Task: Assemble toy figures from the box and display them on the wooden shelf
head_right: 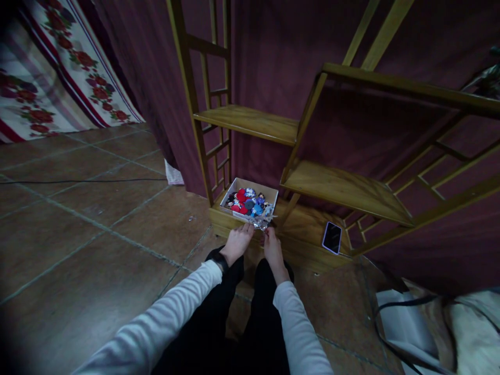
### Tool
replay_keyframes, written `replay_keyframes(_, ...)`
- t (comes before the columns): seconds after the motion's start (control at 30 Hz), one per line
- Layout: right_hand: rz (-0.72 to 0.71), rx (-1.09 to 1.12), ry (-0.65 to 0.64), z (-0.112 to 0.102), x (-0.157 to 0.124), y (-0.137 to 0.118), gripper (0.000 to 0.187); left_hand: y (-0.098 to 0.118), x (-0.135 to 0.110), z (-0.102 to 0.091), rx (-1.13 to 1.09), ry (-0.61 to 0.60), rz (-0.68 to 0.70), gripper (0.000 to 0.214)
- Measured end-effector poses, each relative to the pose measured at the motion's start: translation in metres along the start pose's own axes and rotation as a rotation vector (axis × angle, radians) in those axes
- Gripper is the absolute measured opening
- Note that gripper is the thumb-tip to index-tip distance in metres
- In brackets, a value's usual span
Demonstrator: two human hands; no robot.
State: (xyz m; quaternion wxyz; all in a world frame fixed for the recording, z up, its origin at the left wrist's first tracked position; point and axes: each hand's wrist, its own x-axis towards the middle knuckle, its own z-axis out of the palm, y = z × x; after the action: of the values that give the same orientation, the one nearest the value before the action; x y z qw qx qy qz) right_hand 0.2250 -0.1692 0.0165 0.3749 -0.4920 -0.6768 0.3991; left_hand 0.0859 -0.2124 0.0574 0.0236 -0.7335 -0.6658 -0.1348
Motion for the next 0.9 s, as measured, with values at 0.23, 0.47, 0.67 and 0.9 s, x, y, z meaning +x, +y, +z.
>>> replay_keyframes(0.23, 0.021, -0.062, -0.016, -0.001, -0.001, 0.004, 0.012, 0.001, -0.003, -0.003, 0.112, 0.017, 0.081, 0.020)
replay_keyframes(0.47, 0.007, -0.075, -0.013, -0.001, -0.004, 0.001, 0.014, 0.000, -0.004, -0.004, 0.109, 0.016, 0.083, 0.021)
replay_keyframes(0.67, -0.019, -0.133, -0.007, -0.002, -0.008, 0.000, 0.015, -0.002, -0.004, -0.004, 0.034, -0.004, 0.068, 0.022)
replay_keyframes(0.9, -0.067, -0.263, -0.036, -0.002, -0.013, -0.009, 0.015, -0.012, 0.001, -0.008, -0.179, -0.100, -0.125, 0.026)
